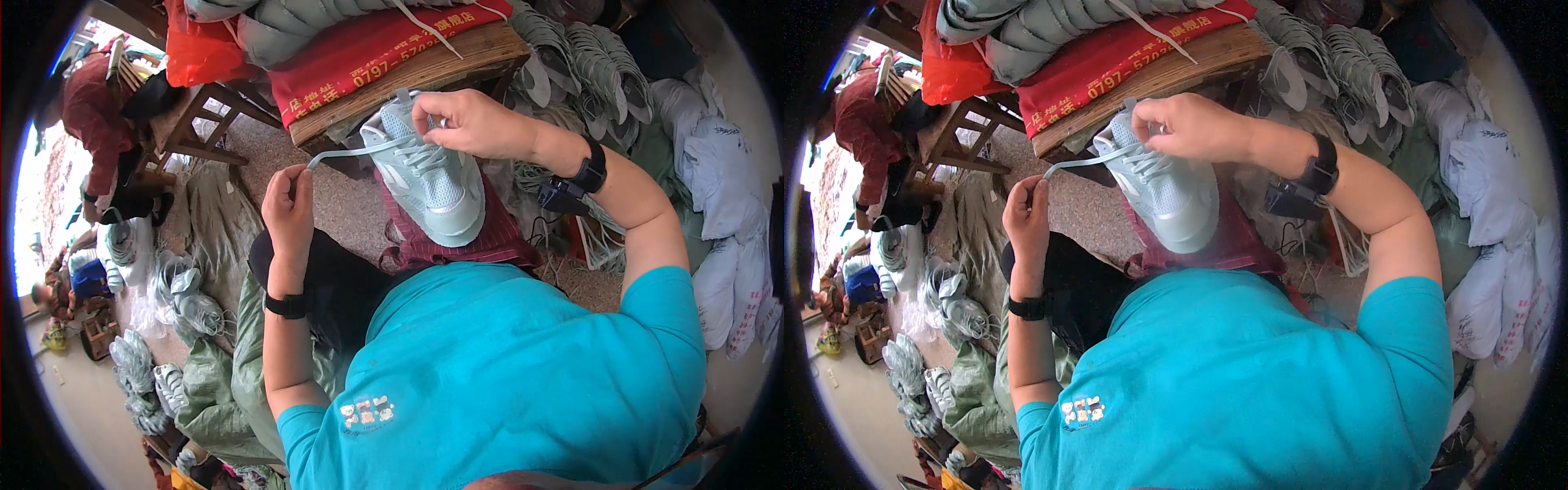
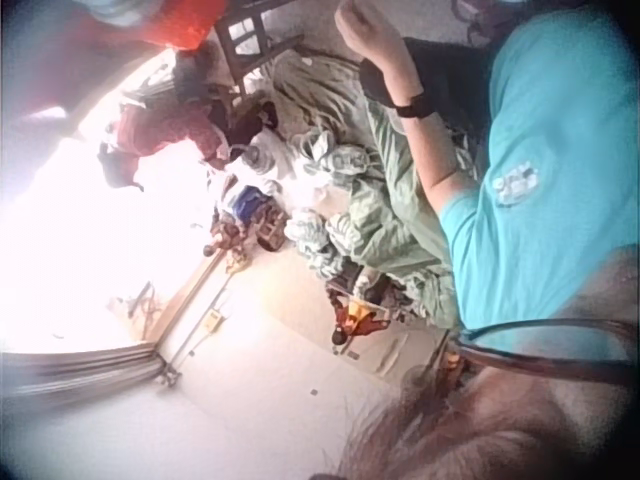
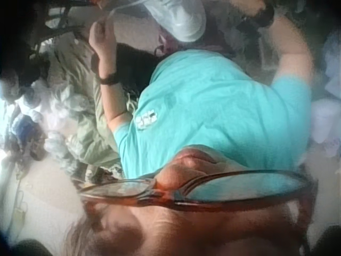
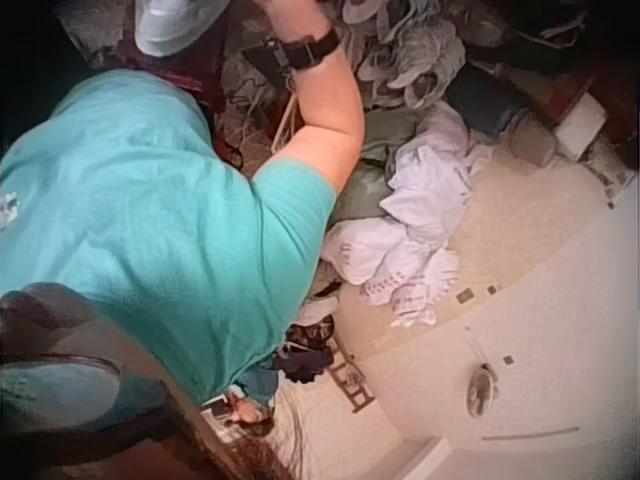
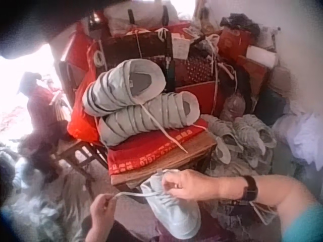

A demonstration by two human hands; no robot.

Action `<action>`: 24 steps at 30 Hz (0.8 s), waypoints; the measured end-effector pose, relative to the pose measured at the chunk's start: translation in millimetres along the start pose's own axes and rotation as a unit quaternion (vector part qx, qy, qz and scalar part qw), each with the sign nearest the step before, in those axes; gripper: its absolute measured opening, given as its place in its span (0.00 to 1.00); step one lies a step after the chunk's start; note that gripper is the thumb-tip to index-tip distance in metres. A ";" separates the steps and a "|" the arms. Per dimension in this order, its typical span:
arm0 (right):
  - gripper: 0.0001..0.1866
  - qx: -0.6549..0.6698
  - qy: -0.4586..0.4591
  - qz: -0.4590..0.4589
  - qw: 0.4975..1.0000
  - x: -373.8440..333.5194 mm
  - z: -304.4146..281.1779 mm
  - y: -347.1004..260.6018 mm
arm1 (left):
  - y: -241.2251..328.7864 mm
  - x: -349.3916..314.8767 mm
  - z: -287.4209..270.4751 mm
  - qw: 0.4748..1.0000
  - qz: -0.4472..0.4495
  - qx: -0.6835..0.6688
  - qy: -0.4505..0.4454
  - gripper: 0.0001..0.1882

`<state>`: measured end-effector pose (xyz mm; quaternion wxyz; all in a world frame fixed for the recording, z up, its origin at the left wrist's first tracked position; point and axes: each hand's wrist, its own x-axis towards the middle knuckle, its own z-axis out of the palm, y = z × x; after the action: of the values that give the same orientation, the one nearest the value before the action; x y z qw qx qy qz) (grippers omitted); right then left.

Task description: The person laces a light green sneaker by hand, threading the laces through the eyelets and tying a knot. They then pick up a second sneaker and begin the same lacing process.

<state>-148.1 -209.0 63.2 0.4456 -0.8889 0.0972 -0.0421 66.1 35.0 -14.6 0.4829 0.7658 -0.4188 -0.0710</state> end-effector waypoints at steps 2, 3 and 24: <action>0.08 -0.054 -0.031 -0.032 0.998 -1.4 -2.1 6.9 | 4.6 -1.5 -1.8 0.998 -0.028 -0.050 0.012 0.05; 0.08 -0.081 -0.044 -0.047 0.995 -2.5 -3.5 7.5 | 6.3 -1.1 -2.3 0.996 -0.041 -0.075 0.017 0.06; 0.09 -0.413 0.084 -0.308 0.853 0.2 7.3 0.7 | 23.0 -10.1 -19.6 0.991 0.110 0.078 -0.022 0.04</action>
<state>-146.8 -203.8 58.2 -0.0080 -0.9686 -0.1357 -0.2081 56.6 51.2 11.0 0.4174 0.7484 -0.5154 -0.0009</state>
